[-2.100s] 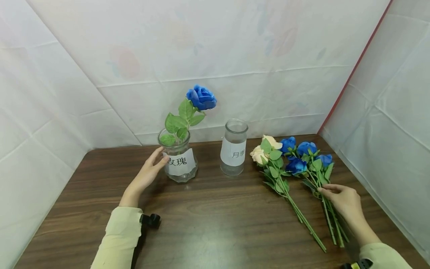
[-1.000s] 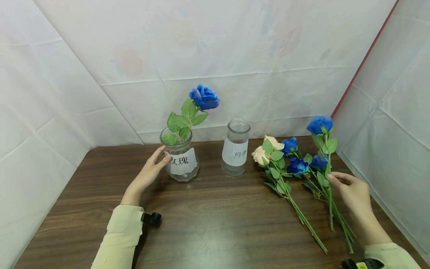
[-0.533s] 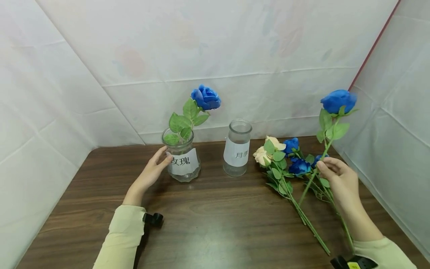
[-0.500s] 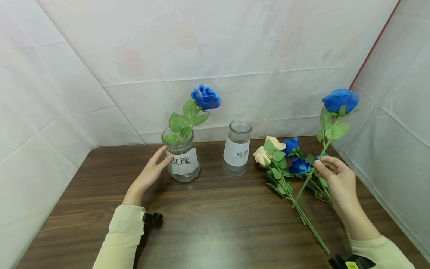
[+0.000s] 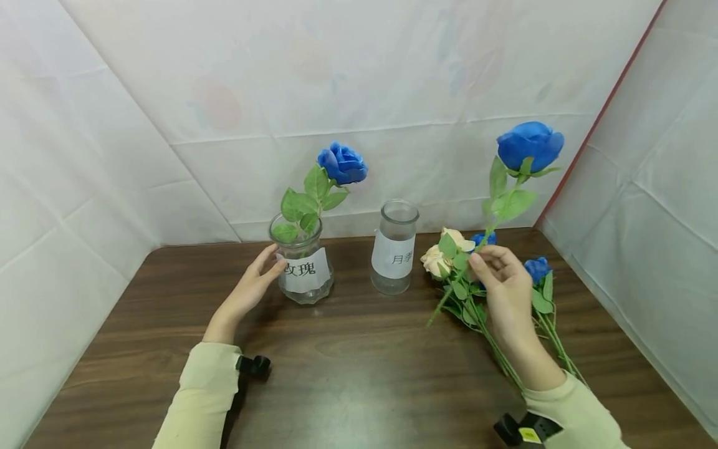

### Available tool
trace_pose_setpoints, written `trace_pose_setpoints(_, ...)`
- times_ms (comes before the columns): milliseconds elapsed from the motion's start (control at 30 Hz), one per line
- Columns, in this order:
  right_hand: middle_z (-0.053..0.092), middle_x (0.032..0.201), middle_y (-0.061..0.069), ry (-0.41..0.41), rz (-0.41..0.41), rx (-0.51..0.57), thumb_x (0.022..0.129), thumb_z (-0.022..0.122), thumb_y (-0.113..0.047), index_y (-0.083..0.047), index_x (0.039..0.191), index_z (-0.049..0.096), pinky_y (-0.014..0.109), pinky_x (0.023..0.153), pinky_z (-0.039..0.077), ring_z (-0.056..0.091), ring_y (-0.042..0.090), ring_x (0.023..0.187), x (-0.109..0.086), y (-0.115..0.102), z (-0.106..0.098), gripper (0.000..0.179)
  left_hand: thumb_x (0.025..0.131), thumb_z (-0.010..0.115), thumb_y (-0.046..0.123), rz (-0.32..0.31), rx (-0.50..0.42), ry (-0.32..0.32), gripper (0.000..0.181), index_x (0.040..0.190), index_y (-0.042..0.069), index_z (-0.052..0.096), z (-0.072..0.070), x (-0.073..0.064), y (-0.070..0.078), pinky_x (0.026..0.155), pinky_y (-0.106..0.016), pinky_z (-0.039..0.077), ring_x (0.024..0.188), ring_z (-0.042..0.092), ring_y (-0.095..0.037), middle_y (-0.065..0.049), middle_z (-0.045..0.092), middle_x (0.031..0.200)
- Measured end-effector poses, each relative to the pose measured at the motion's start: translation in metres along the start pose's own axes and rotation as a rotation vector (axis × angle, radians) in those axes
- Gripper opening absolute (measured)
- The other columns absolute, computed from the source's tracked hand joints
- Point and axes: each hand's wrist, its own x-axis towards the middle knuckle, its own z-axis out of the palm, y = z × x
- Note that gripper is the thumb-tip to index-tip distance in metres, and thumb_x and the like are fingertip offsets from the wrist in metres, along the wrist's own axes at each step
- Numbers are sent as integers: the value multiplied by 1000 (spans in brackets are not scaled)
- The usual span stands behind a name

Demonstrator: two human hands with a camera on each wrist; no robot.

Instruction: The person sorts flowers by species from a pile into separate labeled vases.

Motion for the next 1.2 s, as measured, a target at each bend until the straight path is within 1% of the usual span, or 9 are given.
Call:
trace_pose_setpoints(33, 70, 86, 1, 1, 2, 9, 96, 62, 0, -4, 97, 65, 21, 70, 53, 63, 13, 73, 0, 0, 6, 5, 106, 48, 37, -6, -2, -5, 67, 159, 11, 17, 0, 0, 1, 115, -59, 21, 148, 15, -39, -15, 16, 162)
trace_pose_setpoints(233, 68, 89, 4, 22, 24, 108, 96, 64, -3, -4, 98, 62, 24, 71, 53, 62, 16, 75, 4, -3, 43, 3, 106, 47, 31, -15, 0, -20, 65, 158, 3, 18, 1, -13, 30, 114, -60, 21, 147, 15, -43, -21, 17, 161)
trace_pose_setpoints(267, 67, 89, 4, 31, 23, 127, 96, 64, -3, -3, 98, 61, 24, 71, 53, 62, 16, 74, 6, -3, 50, 4, 106, 47, 32, -11, 5, -17, 66, 158, 4, 17, 1, -12, 29, 114, -61, 21, 147, 15, -43, -21, 17, 161)
trace_pose_setpoints(467, 66, 86, 7, 68, -22, 272, 95, 65, -4, -1, 95, 60, 24, 68, 52, 60, 16, 71, 16, -5, 92, 6, 105, 48, 39, 8, 2, 5, 67, 159, 13, 18, 2, 3, 1, 114, -59, 22, 147, 16, -39, -15, 18, 162)
trace_pose_setpoints(567, 67, 85, 6, 62, -49, 311, 95, 65, -4, -1, 97, 61, 23, 68, 52, 61, 15, 72, 21, -4, 112, 5, 105, 49, 37, 6, -9, 7, 66, 159, 13, 20, 2, 2, 0, 115, -58, 21, 147, 17, -39, -15, 19, 162)
trace_pose_setpoints(700, 67, 87, 4, 55, -91, 302, 96, 64, -5, -3, 99, 60, 24, 70, 51, 63, 15, 76, 27, -3, 136, 6, 105, 49, 37, 6, -5, 9, 65, 159, 12, 20, 1, 1, -1, 115, -58, 21, 147, 17, -38, -15, 19, 162)
trace_pose_setpoints(1000, 67, 87, 2, 60, -184, 281, 96, 63, -1, -9, 97, 60, 27, 70, 50, 65, 15, 78, 43, 3, 172, 8, 105, 48, 38, 30, 1, 5, 66, 159, 12, 20, 1, 1, 0, 115, -58, 21, 147, 17, -40, -15, 19, 162)
trace_pose_setpoints(1100, 66, 86, 2, 56, -187, 269, 95, 64, 1, -8, 96, 61, 27, 70, 50, 66, 15, 78, 45, 11, 184, 9, 106, 48, 38, 28, 6, 5, 65, 159, 12, 20, 0, 0, 0, 115, -59, 21, 147, 17, -40, -15, 19, 162)
trace_pose_setpoints(1200, 67, 86, 1, 48, -159, 240, 94, 66, 0, -7, 95, 62, 26, 70, 51, 66, 15, 78, 43, 21, 192, 8, 106, 47, 37, 27, 4, 9, 65, 159, 11, 20, 1, 0, 0, 114, -60, 21, 147, 16, -40, -16, 19, 162)
